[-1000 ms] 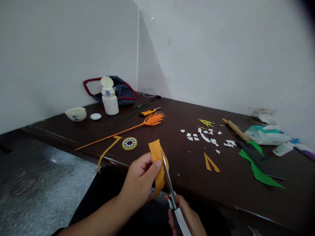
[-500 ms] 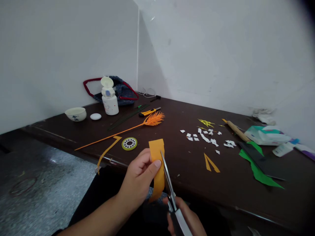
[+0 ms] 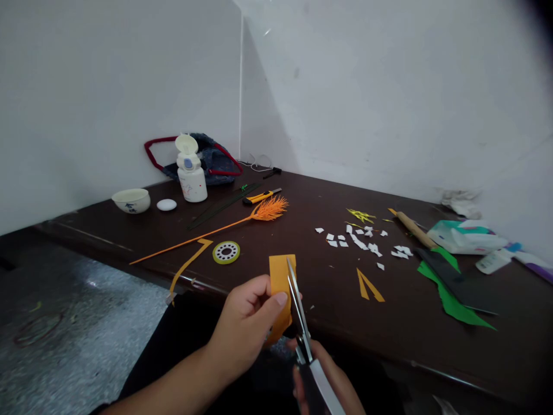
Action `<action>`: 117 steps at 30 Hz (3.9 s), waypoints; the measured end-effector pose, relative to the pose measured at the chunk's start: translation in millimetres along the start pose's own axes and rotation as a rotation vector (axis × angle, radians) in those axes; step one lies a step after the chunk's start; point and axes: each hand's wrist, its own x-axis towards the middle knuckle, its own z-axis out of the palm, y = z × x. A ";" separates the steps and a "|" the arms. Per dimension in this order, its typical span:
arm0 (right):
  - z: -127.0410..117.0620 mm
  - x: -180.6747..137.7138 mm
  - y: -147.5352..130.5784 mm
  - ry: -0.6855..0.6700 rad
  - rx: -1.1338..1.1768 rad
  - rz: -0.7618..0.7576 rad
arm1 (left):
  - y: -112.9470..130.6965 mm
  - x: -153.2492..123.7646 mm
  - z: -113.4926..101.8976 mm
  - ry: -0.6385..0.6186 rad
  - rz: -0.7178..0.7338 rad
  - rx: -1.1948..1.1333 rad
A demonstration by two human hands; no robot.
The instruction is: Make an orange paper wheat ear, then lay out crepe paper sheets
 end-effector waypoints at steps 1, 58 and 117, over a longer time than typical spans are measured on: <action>0.2 -0.9 -1.0 0.010 -0.010 -0.024 | 0.0 -0.7 0.7 -0.012 -0.007 -0.006; -165.6 10.2 -110.2 0.591 -0.656 -0.340 | 2.6 210.0 57.7 0.064 0.063 0.212; -130.5 -29.2 -109.3 0.486 -0.704 -0.122 | -30.9 -3.1 -10.4 -0.219 0.447 0.851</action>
